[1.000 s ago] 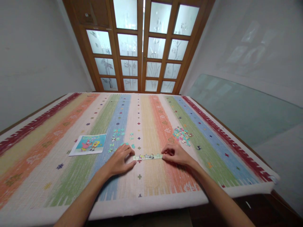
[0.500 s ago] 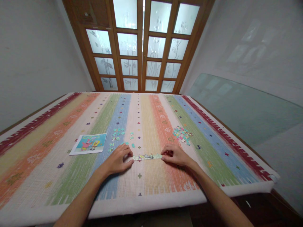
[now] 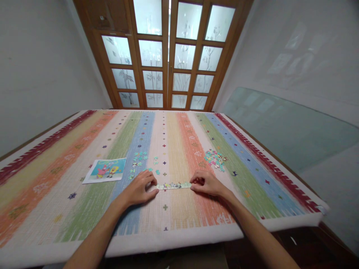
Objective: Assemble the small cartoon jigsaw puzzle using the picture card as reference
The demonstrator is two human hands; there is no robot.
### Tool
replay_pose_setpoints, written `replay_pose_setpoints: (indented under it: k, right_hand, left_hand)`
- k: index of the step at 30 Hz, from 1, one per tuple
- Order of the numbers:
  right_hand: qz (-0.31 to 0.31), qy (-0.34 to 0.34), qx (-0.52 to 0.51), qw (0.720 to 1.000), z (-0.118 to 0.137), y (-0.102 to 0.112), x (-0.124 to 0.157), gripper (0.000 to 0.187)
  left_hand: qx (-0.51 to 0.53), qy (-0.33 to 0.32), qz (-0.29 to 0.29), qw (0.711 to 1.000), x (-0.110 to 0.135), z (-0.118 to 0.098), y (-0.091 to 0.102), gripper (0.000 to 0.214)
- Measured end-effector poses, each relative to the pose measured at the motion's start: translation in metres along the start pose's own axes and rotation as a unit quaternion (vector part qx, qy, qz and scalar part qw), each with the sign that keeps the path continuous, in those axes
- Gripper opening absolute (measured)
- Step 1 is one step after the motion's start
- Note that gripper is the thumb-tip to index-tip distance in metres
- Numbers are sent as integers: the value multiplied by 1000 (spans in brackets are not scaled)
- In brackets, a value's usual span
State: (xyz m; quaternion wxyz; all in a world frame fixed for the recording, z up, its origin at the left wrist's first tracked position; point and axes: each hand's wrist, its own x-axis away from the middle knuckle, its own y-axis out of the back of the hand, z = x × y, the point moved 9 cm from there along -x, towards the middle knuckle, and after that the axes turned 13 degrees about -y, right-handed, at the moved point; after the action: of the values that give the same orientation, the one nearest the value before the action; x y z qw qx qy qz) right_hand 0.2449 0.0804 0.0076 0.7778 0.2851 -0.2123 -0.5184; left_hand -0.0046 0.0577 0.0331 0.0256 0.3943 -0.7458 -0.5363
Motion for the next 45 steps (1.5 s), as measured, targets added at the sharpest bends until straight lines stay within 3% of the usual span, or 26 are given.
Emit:
replay_pose_setpoints:
  k: [5,11,17,21,29,37,45]
  right_hand:
    - [10,-22,0,1000,0,3,0,13]
    - [9,-16,35,999,3,7,-4,17]
    - [15,-21,49,998,3,6,-9,17]
    - [13,-21,58,998,7,8,-14,17]
    - [-8,-8,69,998,15,12,-25,22]
    - [-108,-25,30,993,5,16,-21,27]
    - [-156,-56,-40,985,-4,24,-16,27]
  left_hand:
    - [-1,8,-13,1000,2,10,9,10]
    - [-31,54,-88,994,9,40,37,19]
    - [-58,34,-72,995,4,47,47,17]
    - [-65,13,-36,997,-6,43,41,19]
    - [-96,-10,20,995,-21,30,10,21]
    - [-127,23,-47,990,-16,28,0,18]
    - [-137,28,-83,987,-15,26,-3,22]
